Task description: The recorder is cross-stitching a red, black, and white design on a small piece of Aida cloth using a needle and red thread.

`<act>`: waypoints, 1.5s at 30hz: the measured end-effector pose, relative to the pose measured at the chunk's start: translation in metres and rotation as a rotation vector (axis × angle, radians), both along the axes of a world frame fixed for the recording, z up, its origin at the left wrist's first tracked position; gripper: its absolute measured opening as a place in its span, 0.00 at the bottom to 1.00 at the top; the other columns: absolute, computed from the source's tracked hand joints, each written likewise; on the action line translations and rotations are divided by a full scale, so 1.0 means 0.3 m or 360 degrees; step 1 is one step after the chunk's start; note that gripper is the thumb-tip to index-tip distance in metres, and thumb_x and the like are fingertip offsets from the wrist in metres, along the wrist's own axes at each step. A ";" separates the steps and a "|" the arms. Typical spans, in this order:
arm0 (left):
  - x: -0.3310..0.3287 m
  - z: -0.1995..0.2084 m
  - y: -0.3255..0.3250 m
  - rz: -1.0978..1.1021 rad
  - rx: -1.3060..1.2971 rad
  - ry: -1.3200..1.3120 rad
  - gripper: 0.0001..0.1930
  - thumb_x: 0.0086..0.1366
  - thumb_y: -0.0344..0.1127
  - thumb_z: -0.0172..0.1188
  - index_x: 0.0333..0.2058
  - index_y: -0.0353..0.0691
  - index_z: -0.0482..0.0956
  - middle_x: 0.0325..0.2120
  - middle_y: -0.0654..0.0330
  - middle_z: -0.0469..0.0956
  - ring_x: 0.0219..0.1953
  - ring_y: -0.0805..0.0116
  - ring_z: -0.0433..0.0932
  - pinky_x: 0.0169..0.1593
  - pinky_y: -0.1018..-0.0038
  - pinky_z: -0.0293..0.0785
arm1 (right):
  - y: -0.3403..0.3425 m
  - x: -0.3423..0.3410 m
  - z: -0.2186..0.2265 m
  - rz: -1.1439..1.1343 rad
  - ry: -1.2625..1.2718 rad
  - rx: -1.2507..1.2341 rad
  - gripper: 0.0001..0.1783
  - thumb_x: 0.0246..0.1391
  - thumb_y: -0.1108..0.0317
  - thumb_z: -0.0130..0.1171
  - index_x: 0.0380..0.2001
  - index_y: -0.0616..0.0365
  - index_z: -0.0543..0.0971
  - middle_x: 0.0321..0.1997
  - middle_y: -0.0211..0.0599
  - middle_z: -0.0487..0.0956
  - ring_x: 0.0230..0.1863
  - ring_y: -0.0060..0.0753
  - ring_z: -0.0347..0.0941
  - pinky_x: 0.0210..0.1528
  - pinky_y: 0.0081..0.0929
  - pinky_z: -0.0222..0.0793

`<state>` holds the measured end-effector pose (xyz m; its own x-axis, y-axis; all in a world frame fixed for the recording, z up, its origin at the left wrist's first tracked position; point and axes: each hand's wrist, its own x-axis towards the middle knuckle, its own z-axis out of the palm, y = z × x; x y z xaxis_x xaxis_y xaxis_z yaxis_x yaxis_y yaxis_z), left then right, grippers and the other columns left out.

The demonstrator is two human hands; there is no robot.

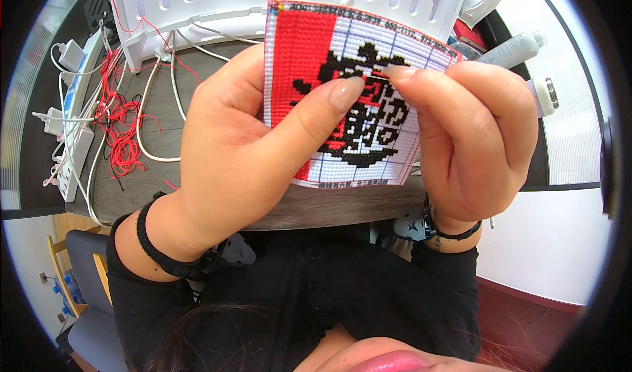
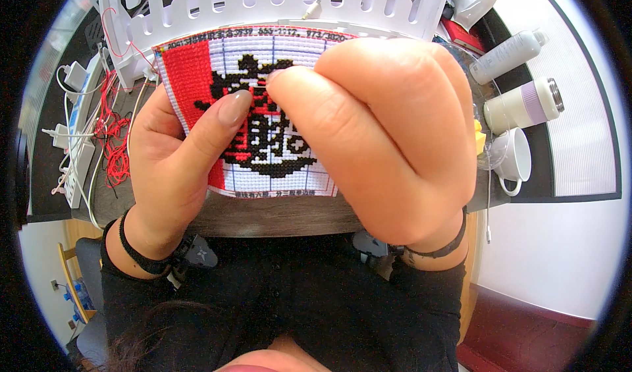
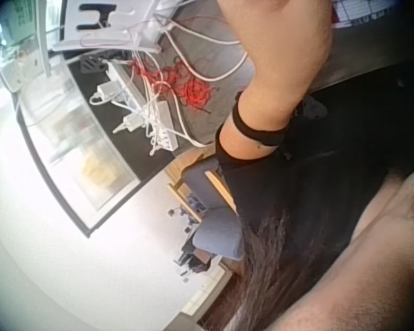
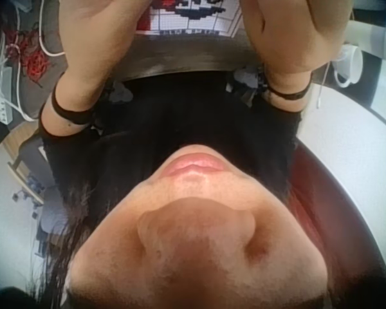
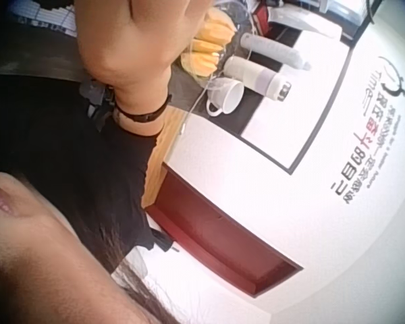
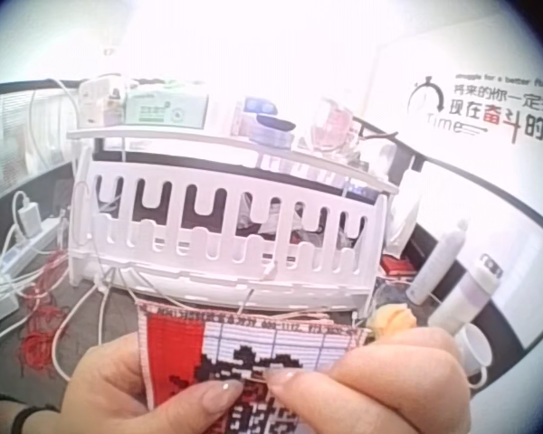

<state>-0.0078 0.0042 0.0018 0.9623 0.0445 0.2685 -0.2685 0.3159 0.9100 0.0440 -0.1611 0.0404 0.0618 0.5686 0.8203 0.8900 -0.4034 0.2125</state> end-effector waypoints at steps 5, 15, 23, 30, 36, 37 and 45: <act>0.000 0.002 0.002 -0.0015 0.0010 0.0011 0.11 0.54 0.27 0.54 0.37 0.33 0.71 0.32 0.60 0.74 0.32 0.78 0.72 0.38 0.82 0.67 | -0.001 0.001 -0.001 -0.0010 0.0009 -0.0001 0.10 0.32 0.79 0.60 0.25 0.58 0.77 0.26 0.31 0.68 0.25 0.25 0.65 0.24 0.17 0.60; -0.004 -0.003 0.010 0.0279 0.0620 -0.0181 0.10 0.53 0.28 0.56 0.35 0.33 0.72 0.29 0.62 0.75 0.30 0.80 0.71 0.35 0.83 0.66 | 0.021 -0.010 -0.028 -0.0129 -0.0181 -0.0065 0.12 0.29 0.80 0.60 0.24 0.56 0.77 0.26 0.28 0.68 0.26 0.27 0.66 0.27 0.19 0.61; -0.013 -0.017 0.018 0.0434 0.0921 -0.0387 0.09 0.53 0.26 0.56 0.35 0.32 0.72 0.28 0.62 0.75 0.30 0.80 0.71 0.35 0.84 0.65 | 0.029 0.003 -0.007 0.0250 0.0203 -0.0163 0.11 0.31 0.79 0.60 0.25 0.60 0.74 0.24 0.34 0.72 0.26 0.29 0.67 0.28 0.20 0.63; -0.018 0.017 0.000 -0.0128 0.0065 -0.0057 0.09 0.53 0.27 0.55 0.35 0.32 0.72 0.31 0.59 0.75 0.30 0.75 0.73 0.37 0.80 0.68 | -0.054 0.088 0.001 0.0744 0.1098 0.1074 0.13 0.49 0.68 0.50 0.36 0.65 0.69 0.32 0.39 0.73 0.25 0.24 0.65 0.29 0.18 0.63; -0.003 0.012 0.002 -0.0119 0.0025 -0.0080 0.11 0.53 0.28 0.55 0.36 0.32 0.71 0.32 0.58 0.74 0.32 0.75 0.73 0.37 0.80 0.68 | -0.003 0.060 -0.085 0.0940 0.1720 0.0348 0.17 0.44 0.76 0.51 0.41 0.68 0.67 0.37 0.42 0.73 0.36 0.26 0.71 0.37 0.19 0.67; -0.003 0.015 0.000 -0.0122 0.0022 -0.0081 0.11 0.53 0.28 0.55 0.36 0.32 0.71 0.32 0.58 0.74 0.32 0.75 0.73 0.37 0.80 0.68 | -0.010 0.055 -0.066 0.0774 0.1668 0.0297 0.18 0.43 0.76 0.52 0.41 0.68 0.67 0.38 0.43 0.73 0.37 0.27 0.70 0.39 0.21 0.67; -0.010 0.009 0.008 -0.0100 -0.0033 -0.0081 0.10 0.53 0.27 0.55 0.36 0.33 0.72 0.31 0.58 0.75 0.31 0.76 0.73 0.36 0.81 0.68 | -0.006 0.111 -0.084 0.0638 0.1384 0.0351 0.16 0.40 0.75 0.55 0.35 0.68 0.69 0.35 0.41 0.73 0.36 0.26 0.70 0.39 0.22 0.66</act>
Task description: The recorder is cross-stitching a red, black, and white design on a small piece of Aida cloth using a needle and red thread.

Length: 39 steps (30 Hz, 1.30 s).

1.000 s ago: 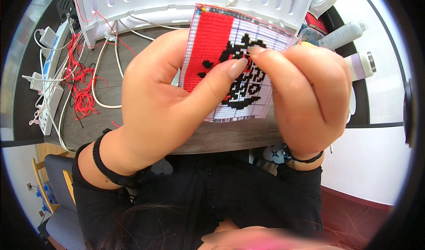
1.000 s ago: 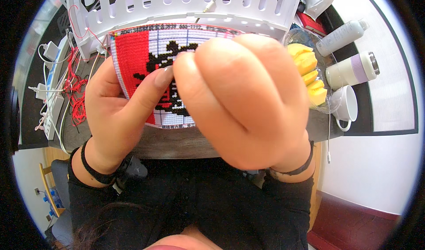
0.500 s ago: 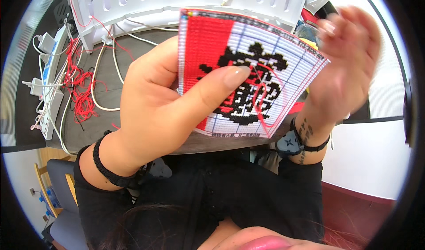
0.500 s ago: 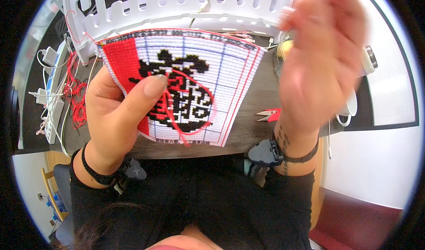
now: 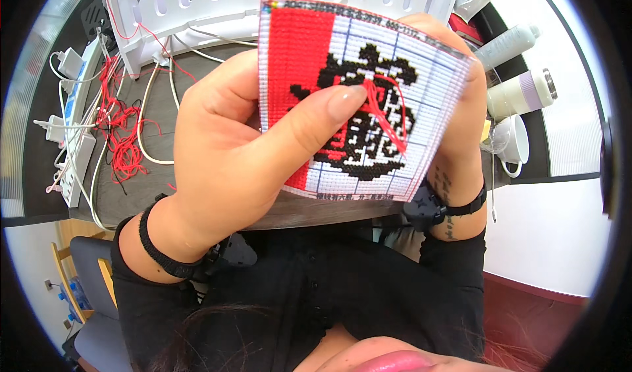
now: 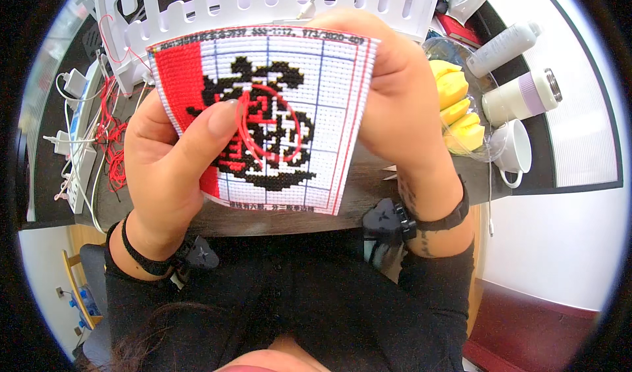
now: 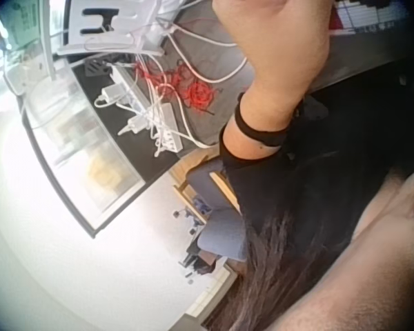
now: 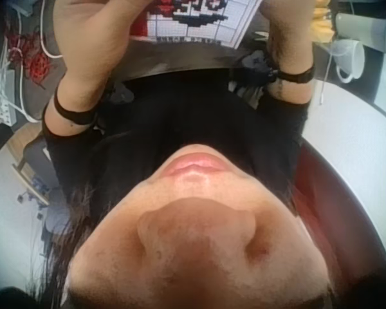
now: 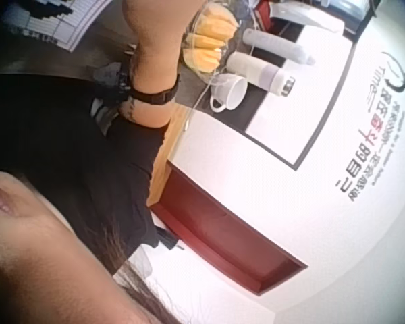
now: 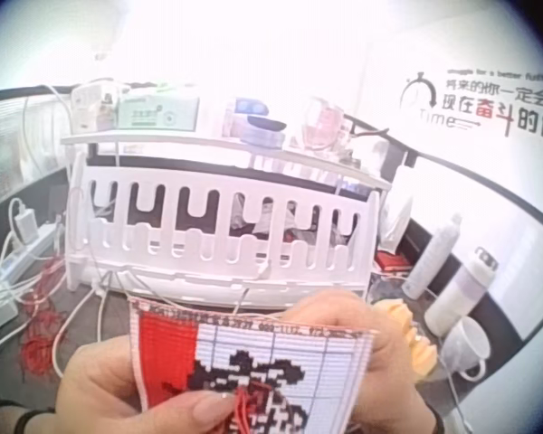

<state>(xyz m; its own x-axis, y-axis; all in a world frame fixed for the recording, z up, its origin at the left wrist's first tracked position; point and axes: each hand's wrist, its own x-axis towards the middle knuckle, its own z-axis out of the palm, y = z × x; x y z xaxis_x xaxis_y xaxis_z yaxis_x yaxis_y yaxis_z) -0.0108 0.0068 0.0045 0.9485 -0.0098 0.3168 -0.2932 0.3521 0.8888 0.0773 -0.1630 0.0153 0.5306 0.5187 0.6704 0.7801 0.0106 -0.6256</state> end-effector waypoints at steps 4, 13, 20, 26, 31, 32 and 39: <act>-0.004 0.000 -0.006 -0.0007 -0.0102 0.0023 0.09 0.53 0.27 0.54 0.35 0.33 0.72 0.31 0.58 0.75 0.31 0.75 0.73 0.36 0.80 0.69 | 0.012 0.012 -0.004 0.0372 0.0594 0.0226 0.08 0.45 0.76 0.51 0.32 0.63 0.70 0.35 0.38 0.73 0.38 0.20 0.68 0.41 0.17 0.64; 0.000 0.014 -0.006 -0.0100 -0.0145 0.0139 0.10 0.53 0.27 0.54 0.36 0.33 0.72 0.31 0.57 0.75 0.31 0.74 0.74 0.37 0.79 0.69 | 0.050 -0.002 -0.016 0.1135 0.1869 0.0969 0.08 0.55 0.63 0.40 0.31 0.55 0.65 0.34 0.37 0.71 0.38 0.26 0.69 0.40 0.24 0.68; -0.001 0.012 -0.013 -0.0088 -0.0247 0.0111 0.10 0.53 0.26 0.52 0.36 0.32 0.71 0.31 0.55 0.75 0.31 0.72 0.75 0.36 0.77 0.71 | 0.013 0.024 0.004 0.0165 0.1178 0.0752 0.07 0.53 0.67 0.45 0.32 0.59 0.68 0.23 0.33 0.74 0.24 0.18 0.69 0.26 0.12 0.64; -0.004 0.011 -0.008 -0.0089 -0.0206 0.0101 0.10 0.54 0.27 0.52 0.37 0.32 0.71 0.32 0.54 0.75 0.31 0.72 0.75 0.36 0.77 0.72 | 0.007 0.007 0.004 -0.0498 -0.0008 0.0130 0.10 0.51 0.67 0.46 0.35 0.61 0.64 0.28 0.35 0.71 0.30 0.21 0.71 0.34 0.14 0.68; -0.005 0.009 -0.010 -0.0038 -0.0287 0.0077 0.10 0.54 0.27 0.52 0.36 0.32 0.71 0.31 0.55 0.75 0.31 0.72 0.75 0.36 0.78 0.71 | 0.024 -0.023 0.005 0.0034 0.0159 0.0108 0.13 0.51 0.68 0.41 0.37 0.65 0.64 0.35 0.40 0.71 0.35 0.25 0.70 0.39 0.19 0.67; -0.004 0.009 -0.007 -0.0044 -0.0269 0.0098 0.10 0.54 0.27 0.52 0.36 0.32 0.71 0.31 0.55 0.75 0.31 0.73 0.75 0.36 0.78 0.71 | 0.027 -0.027 0.007 0.0040 0.0161 0.0107 0.13 0.51 0.68 0.41 0.37 0.65 0.64 0.35 0.40 0.71 0.35 0.25 0.70 0.39 0.19 0.67; -0.002 0.009 -0.011 -0.0055 -0.0244 0.0122 0.10 0.54 0.27 0.52 0.36 0.32 0.71 0.31 0.55 0.75 0.31 0.73 0.74 0.36 0.79 0.70 | 0.025 -0.032 0.006 -0.0081 0.0021 -0.0006 0.15 0.49 0.68 0.38 0.35 0.69 0.67 0.36 0.40 0.71 0.36 0.27 0.70 0.40 0.23 0.66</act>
